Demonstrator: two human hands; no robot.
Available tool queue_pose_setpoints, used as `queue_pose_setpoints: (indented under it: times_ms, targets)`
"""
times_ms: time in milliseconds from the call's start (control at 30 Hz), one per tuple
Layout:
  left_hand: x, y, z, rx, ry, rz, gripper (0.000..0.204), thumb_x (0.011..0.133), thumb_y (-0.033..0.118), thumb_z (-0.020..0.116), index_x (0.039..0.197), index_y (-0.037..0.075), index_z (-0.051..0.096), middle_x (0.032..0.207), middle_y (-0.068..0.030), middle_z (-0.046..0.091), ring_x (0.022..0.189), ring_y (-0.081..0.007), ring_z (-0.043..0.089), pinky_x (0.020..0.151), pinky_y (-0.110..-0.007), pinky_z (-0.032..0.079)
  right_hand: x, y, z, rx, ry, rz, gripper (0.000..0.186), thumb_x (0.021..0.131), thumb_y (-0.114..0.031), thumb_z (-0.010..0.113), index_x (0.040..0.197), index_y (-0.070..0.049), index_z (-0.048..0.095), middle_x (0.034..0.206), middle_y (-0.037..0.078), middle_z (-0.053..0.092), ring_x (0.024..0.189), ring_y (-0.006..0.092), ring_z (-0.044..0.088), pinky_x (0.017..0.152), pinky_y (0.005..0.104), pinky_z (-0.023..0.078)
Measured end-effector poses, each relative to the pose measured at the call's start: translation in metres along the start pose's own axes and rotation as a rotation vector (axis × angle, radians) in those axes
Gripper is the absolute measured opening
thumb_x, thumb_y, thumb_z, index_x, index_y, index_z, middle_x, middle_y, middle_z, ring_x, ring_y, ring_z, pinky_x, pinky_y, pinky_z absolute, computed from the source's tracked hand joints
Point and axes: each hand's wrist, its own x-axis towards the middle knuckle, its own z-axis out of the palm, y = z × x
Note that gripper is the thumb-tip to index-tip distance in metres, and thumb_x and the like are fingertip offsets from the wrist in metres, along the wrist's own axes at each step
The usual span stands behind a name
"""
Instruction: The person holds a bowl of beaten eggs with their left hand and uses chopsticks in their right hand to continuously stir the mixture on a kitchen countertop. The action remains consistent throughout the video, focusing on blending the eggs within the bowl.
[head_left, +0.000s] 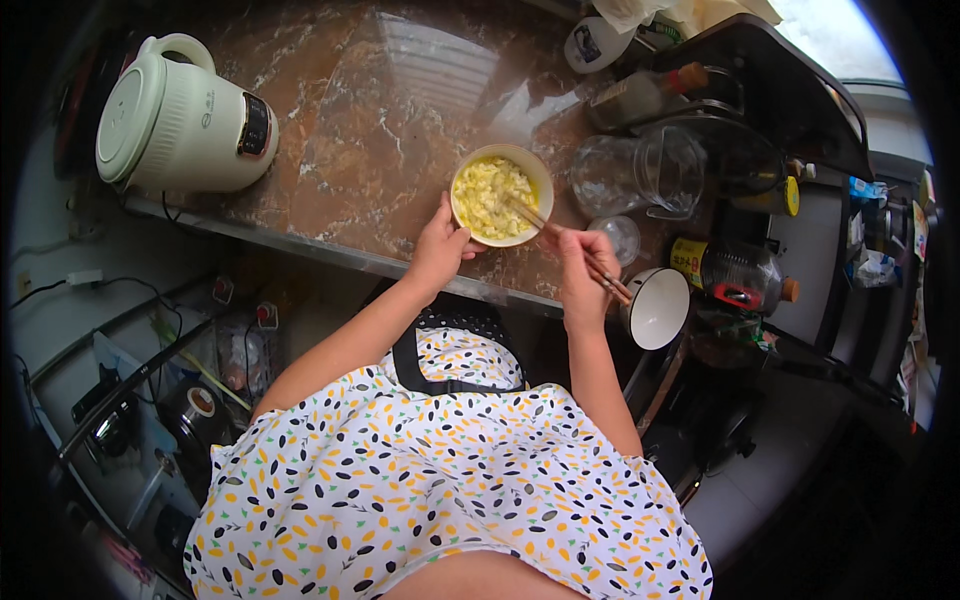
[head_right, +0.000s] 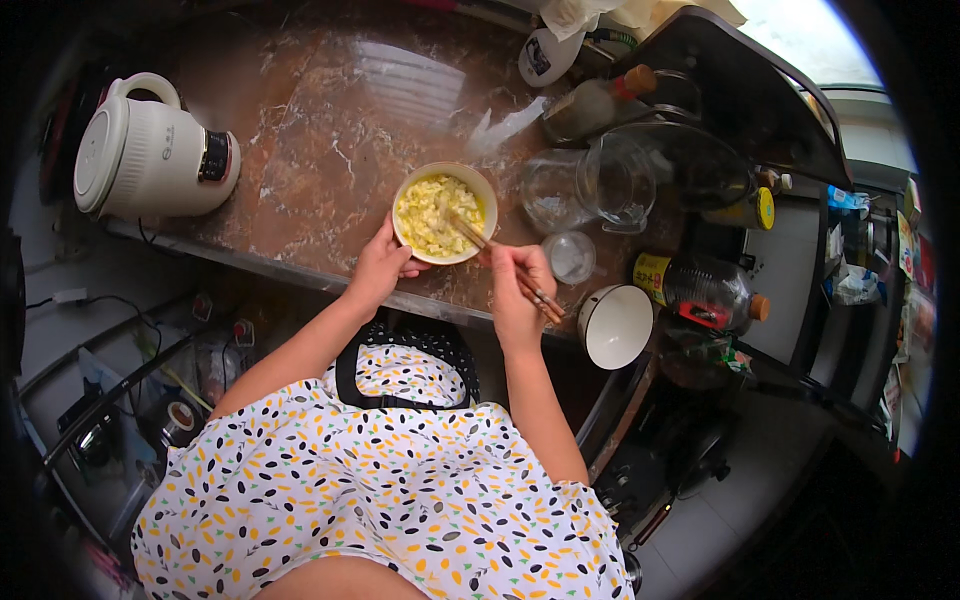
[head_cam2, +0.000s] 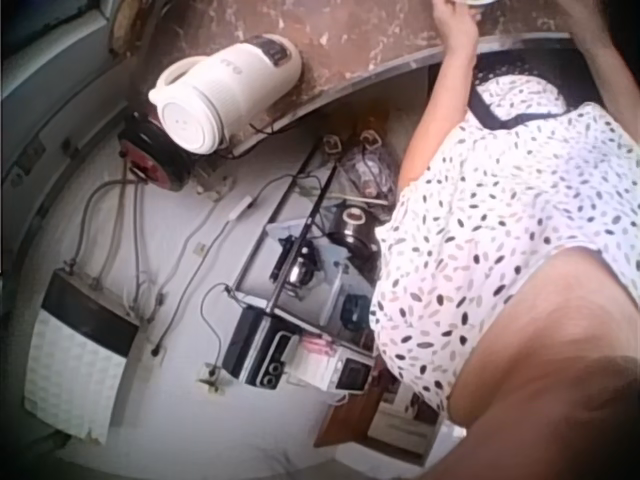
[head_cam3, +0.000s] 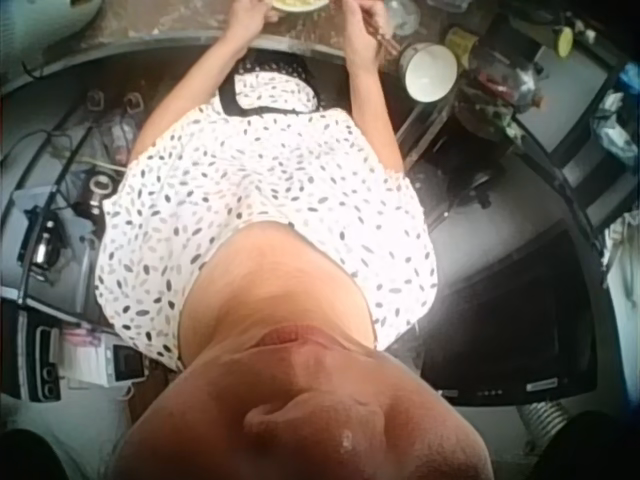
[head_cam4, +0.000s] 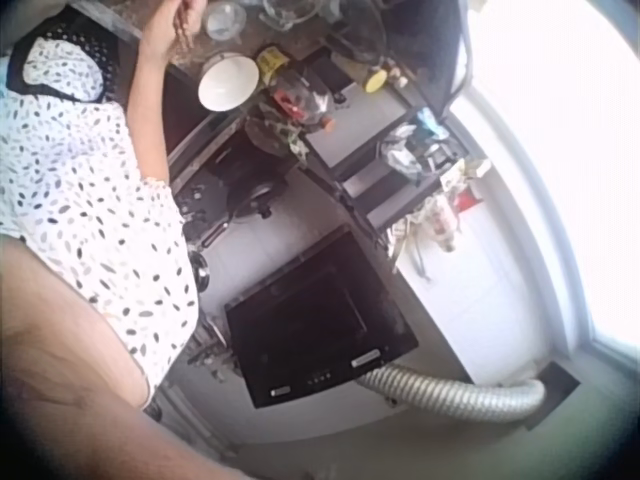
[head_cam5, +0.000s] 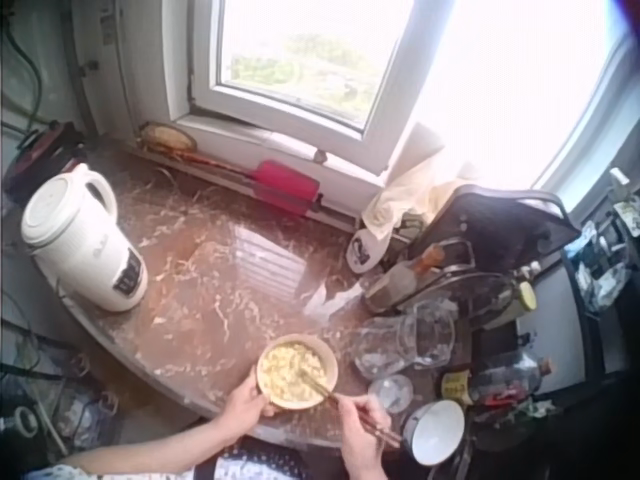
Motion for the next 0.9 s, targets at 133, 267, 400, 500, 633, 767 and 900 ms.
queue_pose_setpoints:
  times_ms: [133,267,400,500,633,767,900]
  targets:
    - [0.002,-0.001,0.000,0.011,0.000,-0.006,0.068,0.095,0.000,0.038,0.152,0.007,0.002,0.122,-0.0083,0.058,0.088,-0.0124,0.066,0.071,-0.023,0.050,0.003,0.020,-0.002,-0.001,0.000,0.000,0.013,0.094,-0.010,0.059,0.089,0.002,0.057,0.088,0.009,0.068,0.079,0.0110,0.064,0.074,0.0229,0.050]
    - [0.005,-0.006,-0.002,-0.002,0.005,0.018,0.068,0.095,0.000,0.038,0.152,0.008,0.002,0.122,-0.0088,0.057,0.088,-0.0125,0.066,0.071,-0.022,0.050,0.000,0.002,0.001,0.056,0.020,-0.011,0.014,0.094,-0.010,0.060,0.088,0.002,0.056,0.088,0.010,0.068,0.082,0.0119,0.064,0.076,0.0247,0.051]
    - [0.001,0.002,0.001,0.006,-0.006,0.004,0.068,0.095,0.000,0.038,0.152,0.008,0.003,0.121,-0.0089,0.058,0.089,-0.0125,0.066,0.071,-0.023,0.050,0.002,0.016,-0.002,-0.053,-0.002,0.046,0.015,0.094,-0.011,0.060,0.088,0.002,0.056,0.087,0.010,0.068,0.081,0.0118,0.065,0.075,0.0246,0.051]
    - [0.000,-0.004,0.000,-0.003,-0.002,0.003,0.067,0.095,0.000,0.038,0.152,0.008,0.003,0.120,-0.0090,0.058,0.089,-0.0126,0.066,0.072,-0.023,0.050,0.001,0.003,0.002,-0.052,0.043,-0.033,0.015,0.094,-0.012,0.060,0.087,0.002,0.057,0.083,0.007,0.067,0.076,0.0083,0.062,0.070,0.0226,0.049]
    - [0.005,-0.005,-0.001,0.004,0.010,0.023,0.067,0.095,0.001,0.039,0.152,0.008,0.004,0.119,-0.0083,0.059,0.087,-0.0123,0.067,0.070,-0.022,0.050,-0.005,-0.011,0.020,-0.106,0.002,-0.098,0.015,0.093,-0.014,0.063,0.087,-0.001,0.058,0.075,0.002,0.063,0.068,0.0040,0.054,0.060,0.0200,0.044]
    - [0.003,-0.001,0.003,-0.011,0.034,0.008,0.066,0.095,0.001,0.039,0.152,0.006,0.006,0.117,-0.0083,0.060,0.084,-0.0129,0.067,0.068,-0.022,0.051,-0.003,0.021,0.014,-0.238,-0.034,-0.053,0.017,0.093,-0.015,0.061,0.084,-0.001,0.057,0.073,0.002,0.062,0.066,0.0051,0.054,0.060,0.0215,0.044]
    - [0.005,-0.006,0.004,-0.010,0.067,0.020,0.065,0.095,0.001,0.039,0.152,0.006,0.007,0.116,-0.0082,0.060,0.085,-0.0126,0.067,0.067,-0.021,0.050,-0.001,-0.003,0.008,-0.023,-0.008,0.003,0.019,0.094,-0.013,0.058,0.081,0.000,0.055,0.077,0.007,0.065,0.072,0.0086,0.060,0.067,0.0227,0.048]
